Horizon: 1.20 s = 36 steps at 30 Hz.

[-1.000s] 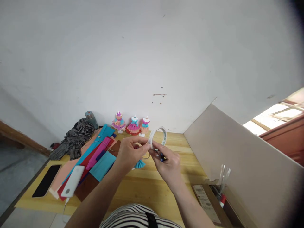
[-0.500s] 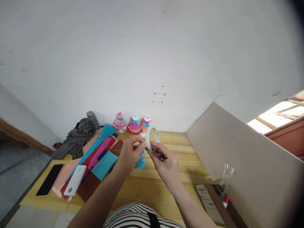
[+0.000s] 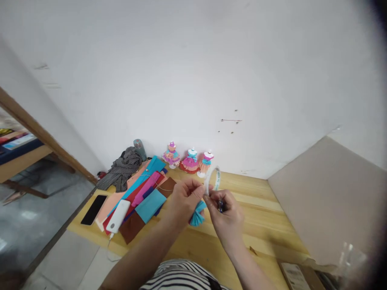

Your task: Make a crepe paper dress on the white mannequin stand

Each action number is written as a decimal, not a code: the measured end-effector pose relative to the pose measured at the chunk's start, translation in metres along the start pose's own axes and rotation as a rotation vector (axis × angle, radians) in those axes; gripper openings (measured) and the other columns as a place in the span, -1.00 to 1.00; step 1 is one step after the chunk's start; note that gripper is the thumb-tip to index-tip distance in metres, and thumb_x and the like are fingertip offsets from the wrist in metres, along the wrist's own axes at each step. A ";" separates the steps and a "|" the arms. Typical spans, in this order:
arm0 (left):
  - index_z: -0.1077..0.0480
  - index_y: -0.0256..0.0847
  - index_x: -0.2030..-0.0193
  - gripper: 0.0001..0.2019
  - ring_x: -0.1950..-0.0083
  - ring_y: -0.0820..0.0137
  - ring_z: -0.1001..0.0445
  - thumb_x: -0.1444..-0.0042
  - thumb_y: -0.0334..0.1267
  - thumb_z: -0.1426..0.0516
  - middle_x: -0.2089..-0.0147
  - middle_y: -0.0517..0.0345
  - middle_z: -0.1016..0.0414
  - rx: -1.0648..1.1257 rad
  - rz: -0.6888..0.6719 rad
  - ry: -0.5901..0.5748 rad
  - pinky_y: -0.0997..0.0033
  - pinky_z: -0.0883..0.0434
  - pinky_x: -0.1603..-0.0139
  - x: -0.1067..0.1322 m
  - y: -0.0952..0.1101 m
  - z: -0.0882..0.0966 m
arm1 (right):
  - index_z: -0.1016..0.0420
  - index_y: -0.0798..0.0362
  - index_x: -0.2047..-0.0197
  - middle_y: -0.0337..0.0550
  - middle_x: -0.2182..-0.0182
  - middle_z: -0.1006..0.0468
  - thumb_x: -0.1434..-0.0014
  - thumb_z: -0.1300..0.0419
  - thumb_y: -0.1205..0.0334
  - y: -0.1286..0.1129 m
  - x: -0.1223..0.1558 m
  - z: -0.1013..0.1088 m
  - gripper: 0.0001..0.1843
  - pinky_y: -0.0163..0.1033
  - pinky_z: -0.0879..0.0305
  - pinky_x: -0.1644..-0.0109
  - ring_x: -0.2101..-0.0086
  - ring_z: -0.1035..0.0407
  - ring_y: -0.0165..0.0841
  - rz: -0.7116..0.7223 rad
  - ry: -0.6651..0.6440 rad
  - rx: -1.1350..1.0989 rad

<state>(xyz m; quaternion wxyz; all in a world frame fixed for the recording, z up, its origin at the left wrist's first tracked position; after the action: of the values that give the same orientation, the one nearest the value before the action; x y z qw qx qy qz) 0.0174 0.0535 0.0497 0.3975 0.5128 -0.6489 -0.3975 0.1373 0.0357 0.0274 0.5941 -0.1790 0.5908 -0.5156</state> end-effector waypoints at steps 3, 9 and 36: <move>-0.32 -0.26 0.46 -0.58 0.77 0.59 -0.24 0.18 0.05 -0.32 0.62 0.31 -0.36 0.005 0.018 -0.041 0.58 -0.19 0.77 0.001 -0.002 0.001 | -0.23 0.01 0.57 -0.36 0.68 -0.26 -0.08 -0.26 0.15 -0.003 -0.003 -0.003 -0.68 -0.36 -0.09 0.57 0.63 -0.12 -0.49 -0.047 -0.055 -0.049; -0.33 -0.25 0.46 -0.60 0.78 0.62 -0.21 0.15 0.04 -0.32 0.64 0.31 -0.37 -0.013 -0.028 -0.025 0.63 -0.13 0.81 0.002 0.006 0.009 | -0.40 0.04 0.42 -0.13 0.28 -0.51 -0.06 -0.26 0.13 -0.013 -0.007 0.000 -0.82 -0.34 -0.11 0.58 0.60 -0.13 -0.52 -0.161 -0.265 -0.361; -0.37 -0.27 0.35 -0.76 0.53 0.57 -0.36 -0.11 -0.10 -0.18 0.18 0.07 -0.46 -0.327 -0.135 -0.176 0.61 -0.35 0.71 0.012 0.009 -0.001 | -0.43 0.15 0.28 -0.33 0.56 -0.21 -0.24 -0.13 -0.08 -0.015 -0.009 0.029 -0.60 -0.37 0.24 0.60 0.64 0.08 -0.59 -0.500 -0.713 -0.643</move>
<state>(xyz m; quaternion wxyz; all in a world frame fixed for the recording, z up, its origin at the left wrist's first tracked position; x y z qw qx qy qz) 0.0130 0.0432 0.0591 0.3896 0.4468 -0.5720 -0.5668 0.1589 0.0253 0.0510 0.5323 -0.6509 0.4199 -0.3415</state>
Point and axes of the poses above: each hand's wrist, its own x-axis away from the middle knuckle, its own z-axis out of the back of the hand, y = z × x, the point moved 5 cm from there along -x, towards the middle knuckle
